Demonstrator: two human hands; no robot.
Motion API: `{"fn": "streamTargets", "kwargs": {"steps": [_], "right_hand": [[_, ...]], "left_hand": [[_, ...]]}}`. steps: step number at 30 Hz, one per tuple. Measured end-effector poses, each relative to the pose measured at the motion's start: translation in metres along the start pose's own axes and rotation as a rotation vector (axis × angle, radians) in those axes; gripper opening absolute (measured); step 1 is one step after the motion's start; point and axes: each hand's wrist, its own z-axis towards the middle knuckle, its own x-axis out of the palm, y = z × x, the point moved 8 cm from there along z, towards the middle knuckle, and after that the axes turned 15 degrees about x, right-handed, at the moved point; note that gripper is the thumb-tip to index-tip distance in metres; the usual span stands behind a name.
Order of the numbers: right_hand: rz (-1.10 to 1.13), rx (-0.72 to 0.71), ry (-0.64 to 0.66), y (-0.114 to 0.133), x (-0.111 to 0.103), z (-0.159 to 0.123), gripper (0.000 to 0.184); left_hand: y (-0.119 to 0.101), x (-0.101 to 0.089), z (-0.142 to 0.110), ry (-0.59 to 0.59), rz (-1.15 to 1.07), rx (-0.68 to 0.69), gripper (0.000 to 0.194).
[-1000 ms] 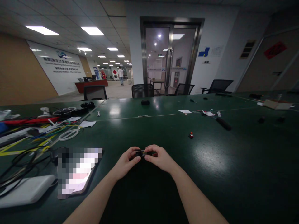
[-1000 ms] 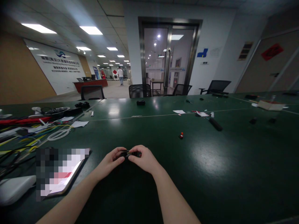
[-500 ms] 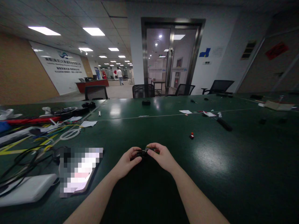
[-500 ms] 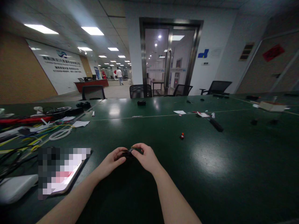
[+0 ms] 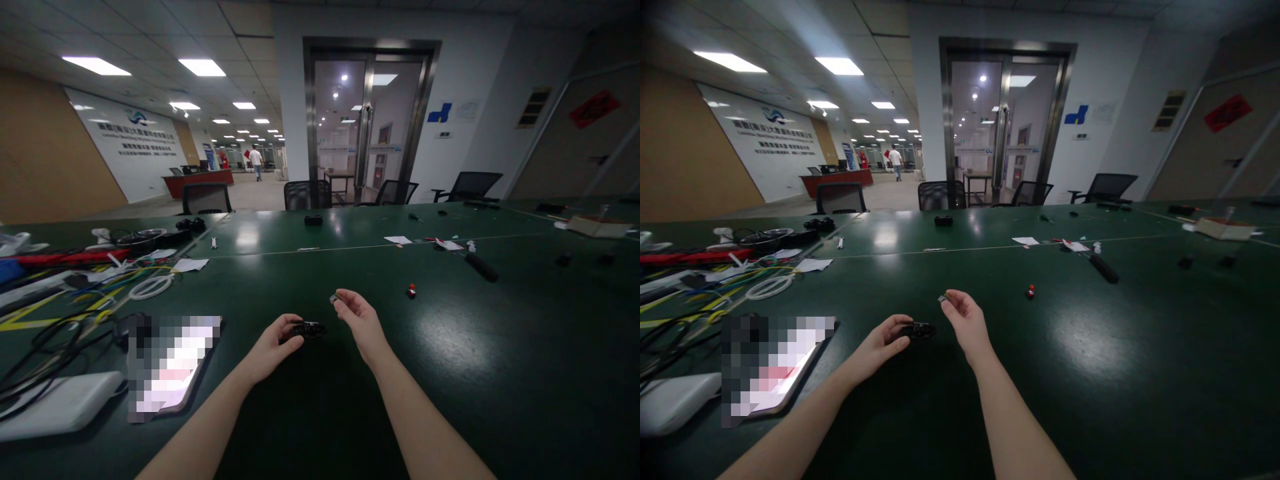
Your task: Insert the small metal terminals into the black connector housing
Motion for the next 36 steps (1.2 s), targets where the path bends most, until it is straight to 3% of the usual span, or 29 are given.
{"fn": "streamTargets", "kwargs": {"steps": [14, 20, 36], "right_hand": [[0.237, 0.057, -0.184, -0.005, -0.027, 0.005, 0.033], [0.323, 0.055, -0.199, -0.007, -0.031, 0.007, 0.032], [0.251, 0.077, -0.217, -0.01, -0.034, 0.009, 0.033]], "left_hand": [[0.004, 0.0, -0.001, 0.015, -0.034, 0.001, 0.035], [0.005, -0.001, 0.0, 0.01, -0.024, 0.006, 0.035], [0.0, 0.0, -0.001, 0.018, -0.03, -0.014, 0.035]]}}
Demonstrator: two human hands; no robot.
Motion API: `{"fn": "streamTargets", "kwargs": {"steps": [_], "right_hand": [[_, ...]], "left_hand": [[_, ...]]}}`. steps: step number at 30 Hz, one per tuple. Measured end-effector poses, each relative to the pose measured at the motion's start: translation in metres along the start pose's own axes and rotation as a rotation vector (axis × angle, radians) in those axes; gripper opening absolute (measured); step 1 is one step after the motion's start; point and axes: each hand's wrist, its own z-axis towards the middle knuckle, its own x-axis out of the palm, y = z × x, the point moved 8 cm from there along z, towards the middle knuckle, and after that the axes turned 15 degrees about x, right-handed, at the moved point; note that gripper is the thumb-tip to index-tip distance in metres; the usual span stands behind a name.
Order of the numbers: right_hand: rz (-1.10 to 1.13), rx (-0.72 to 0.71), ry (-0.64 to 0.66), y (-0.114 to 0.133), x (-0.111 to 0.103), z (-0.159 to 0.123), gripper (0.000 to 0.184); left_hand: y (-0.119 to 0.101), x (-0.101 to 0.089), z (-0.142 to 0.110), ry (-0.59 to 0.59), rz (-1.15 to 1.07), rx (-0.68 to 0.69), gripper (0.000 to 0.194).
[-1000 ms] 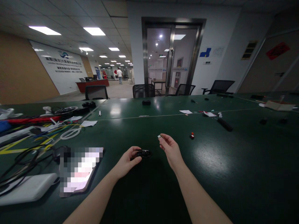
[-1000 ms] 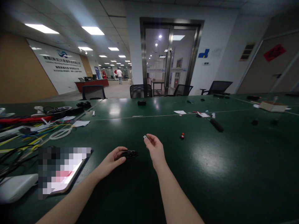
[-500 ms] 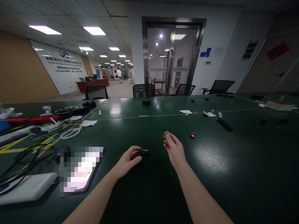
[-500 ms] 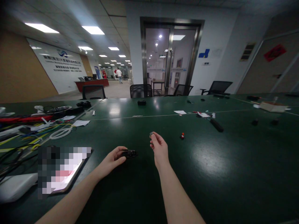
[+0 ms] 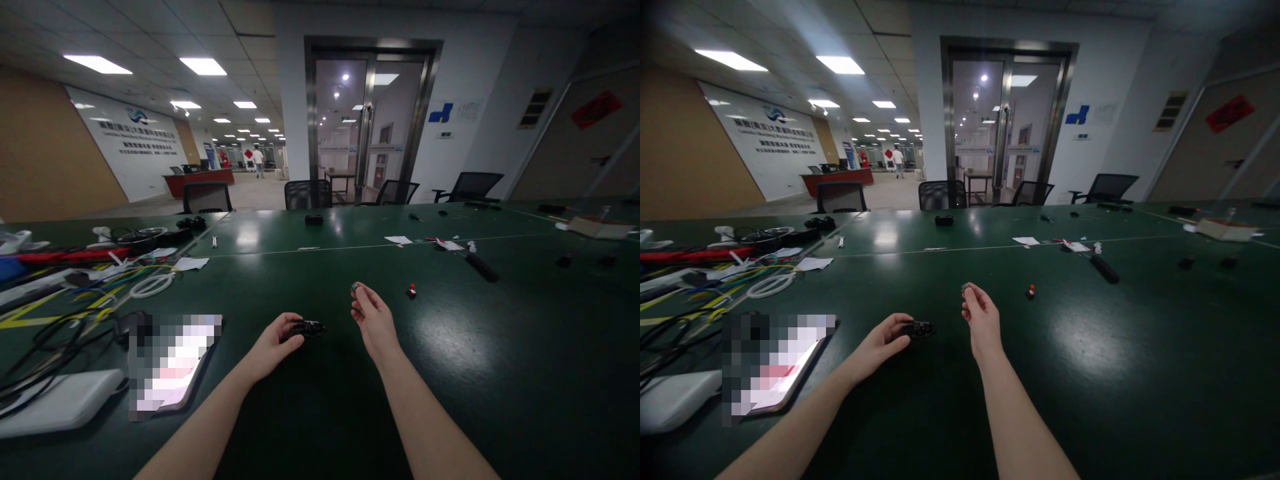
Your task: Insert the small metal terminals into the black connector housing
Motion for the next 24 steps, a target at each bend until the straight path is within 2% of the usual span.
{"fn": "streamTargets", "kwargs": {"steps": [5, 13, 24], "right_hand": [[-0.05, -0.014, 0.013, 0.001, 0.003, -0.002, 0.038], [-0.128, -0.032, 0.114, 0.003, 0.019, -0.012, 0.032], [-0.427, -0.104, 0.345, 0.0, 0.051, -0.032, 0.029]], "left_hand": [[-0.001, 0.001, 0.001, -0.004, -0.004, -0.001, 0.036], [-0.003, 0.001, 0.003, -0.032, -0.002, 0.006, 0.038], [-0.001, 0.002, 0.003, 0.004, -0.013, 0.033, 0.036]]}}
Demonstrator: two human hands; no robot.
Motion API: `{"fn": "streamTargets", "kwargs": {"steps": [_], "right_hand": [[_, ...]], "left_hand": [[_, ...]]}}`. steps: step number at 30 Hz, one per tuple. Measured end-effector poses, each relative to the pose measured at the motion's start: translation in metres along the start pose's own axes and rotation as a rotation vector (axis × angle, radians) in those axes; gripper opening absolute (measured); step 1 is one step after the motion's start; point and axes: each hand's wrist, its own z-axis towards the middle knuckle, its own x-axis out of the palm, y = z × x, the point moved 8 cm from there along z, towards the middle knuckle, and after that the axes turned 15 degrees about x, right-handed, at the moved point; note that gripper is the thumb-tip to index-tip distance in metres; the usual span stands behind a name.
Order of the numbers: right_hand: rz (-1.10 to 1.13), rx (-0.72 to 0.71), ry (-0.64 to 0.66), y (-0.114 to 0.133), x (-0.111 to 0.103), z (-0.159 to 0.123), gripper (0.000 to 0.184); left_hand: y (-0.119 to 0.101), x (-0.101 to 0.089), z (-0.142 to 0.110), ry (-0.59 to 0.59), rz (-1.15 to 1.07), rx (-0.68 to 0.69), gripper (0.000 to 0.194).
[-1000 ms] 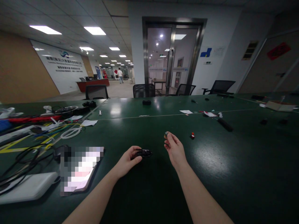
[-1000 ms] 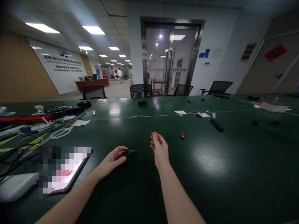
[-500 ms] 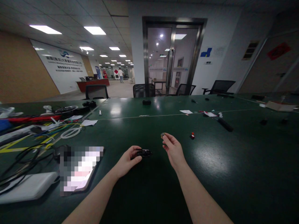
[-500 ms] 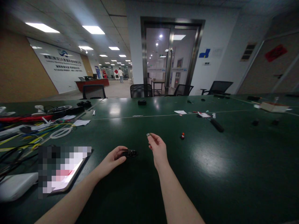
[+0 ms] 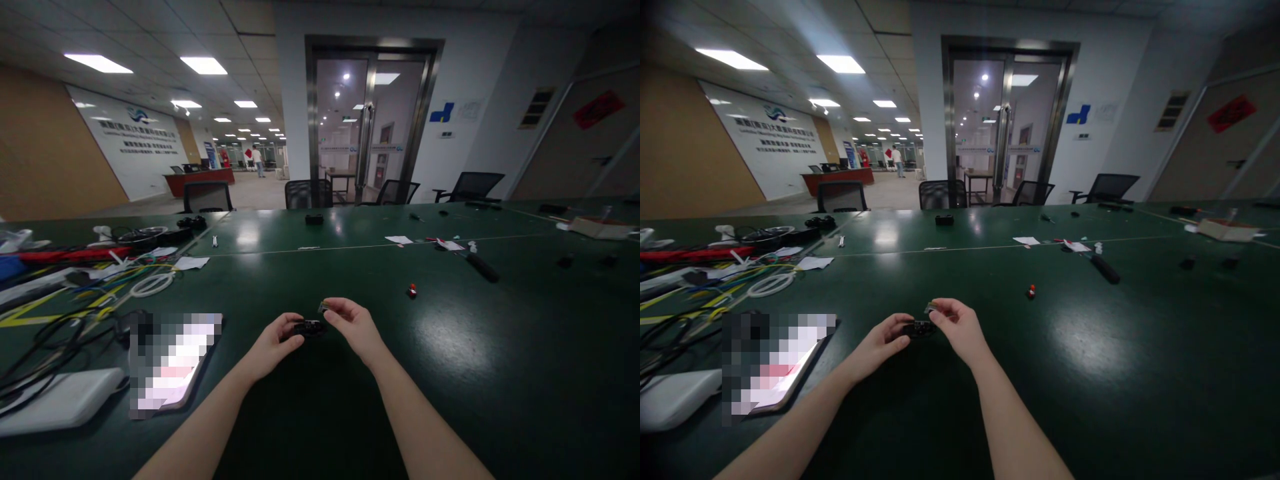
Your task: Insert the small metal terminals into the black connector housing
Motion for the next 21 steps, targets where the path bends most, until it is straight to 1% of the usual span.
{"fn": "streamTargets", "kwargs": {"steps": [5, 11, 14, 21], "right_hand": [[-0.212, 0.016, 0.01, 0.0, 0.008, -0.004, 0.026], [-0.358, -0.052, 0.037, 0.003, 0.016, -0.008, 0.018], [-0.405, -0.078, 0.052, 0.004, 0.02, -0.009, 0.017], [-0.441, -0.076, 0.098, 0.001, 0.02, -0.008, 0.015]], "left_hand": [[0.001, -0.001, -0.001, -0.006, 0.019, -0.003, 0.037], [-0.001, -0.001, -0.001, -0.011, 0.032, -0.012, 0.035], [-0.002, -0.001, -0.001, -0.017, 0.031, -0.012, 0.035], [-0.002, 0.0, 0.0, -0.018, 0.036, -0.014, 0.037]]}}
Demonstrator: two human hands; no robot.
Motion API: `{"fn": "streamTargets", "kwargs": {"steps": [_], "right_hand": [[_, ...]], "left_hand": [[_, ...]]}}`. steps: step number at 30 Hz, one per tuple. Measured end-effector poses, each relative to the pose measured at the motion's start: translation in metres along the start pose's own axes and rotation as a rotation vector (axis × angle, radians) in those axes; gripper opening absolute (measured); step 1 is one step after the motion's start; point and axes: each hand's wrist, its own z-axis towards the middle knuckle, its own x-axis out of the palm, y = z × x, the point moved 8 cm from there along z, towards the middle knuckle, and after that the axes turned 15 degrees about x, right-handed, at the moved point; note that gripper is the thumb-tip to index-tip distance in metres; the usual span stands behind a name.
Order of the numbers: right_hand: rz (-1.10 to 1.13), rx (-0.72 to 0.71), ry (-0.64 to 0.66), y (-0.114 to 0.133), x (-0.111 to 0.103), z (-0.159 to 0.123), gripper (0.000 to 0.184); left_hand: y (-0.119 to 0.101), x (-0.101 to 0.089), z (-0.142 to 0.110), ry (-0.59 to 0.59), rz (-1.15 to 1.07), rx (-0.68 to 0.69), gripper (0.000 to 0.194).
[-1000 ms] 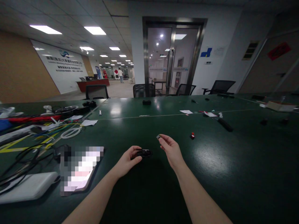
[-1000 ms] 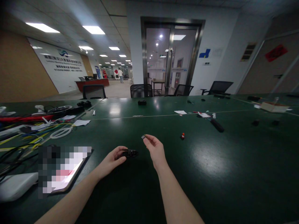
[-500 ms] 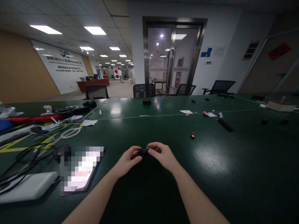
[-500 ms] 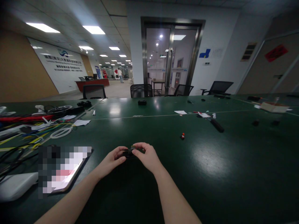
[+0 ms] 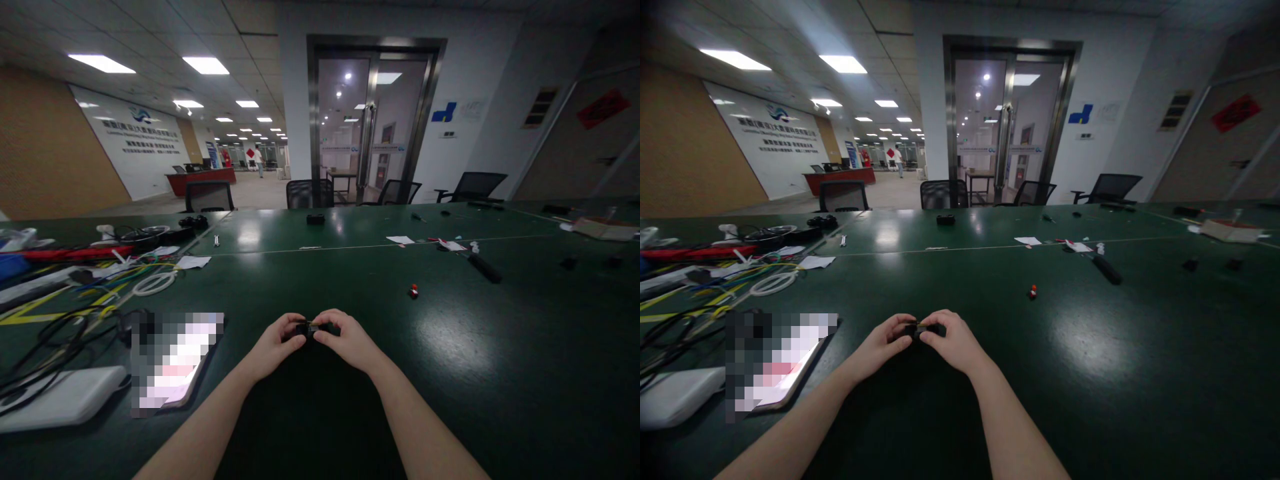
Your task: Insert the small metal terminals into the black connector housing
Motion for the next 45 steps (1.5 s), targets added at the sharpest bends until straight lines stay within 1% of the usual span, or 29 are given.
{"fn": "streamTargets", "kwargs": {"steps": [9, 11, 15, 18, 26, 33, 39, 45], "right_hand": [[-0.006, 0.003, 0.036, -0.0053, 0.002, -0.0004, 0.016], [-0.003, 0.012, 0.037, -0.0049, 0.0021, -0.001, 0.021], [0.02, 0.046, 0.036, -0.0038, 0.0015, -0.0023, 0.037], [0.028, 0.054, 0.046, -0.0031, 0.0019, -0.0029, 0.043], [0.043, 0.028, 0.106, -0.0009, 0.0061, -0.0008, 0.032], [0.029, 0.019, 0.132, -0.0026, 0.009, -0.0005, 0.022], [-0.001, 0.026, 0.116, -0.0033, 0.0078, -0.0011, 0.022], [-0.018, 0.05, 0.118, -0.003, 0.0075, -0.0024, 0.021]], "left_hand": [[0.0007, 0.0003, -0.0001, 0.007, -0.004, 0.007, 0.035], [-0.0002, -0.0003, -0.0001, 0.003, -0.017, 0.011, 0.034], [0.0003, -0.0019, -0.0002, -0.008, -0.05, 0.013, 0.033], [0.0019, -0.0036, 0.0002, -0.024, -0.075, 0.023, 0.034], [0.0016, -0.0068, 0.0007, -0.071, -0.07, 0.019, 0.041], [0.0011, -0.006, 0.0, -0.069, -0.082, 0.012, 0.038], [0.0024, -0.0056, 0.0005, -0.056, -0.083, 0.006, 0.039], [0.0016, -0.0055, -0.0005, -0.052, -0.07, 0.001, 0.036]]}}
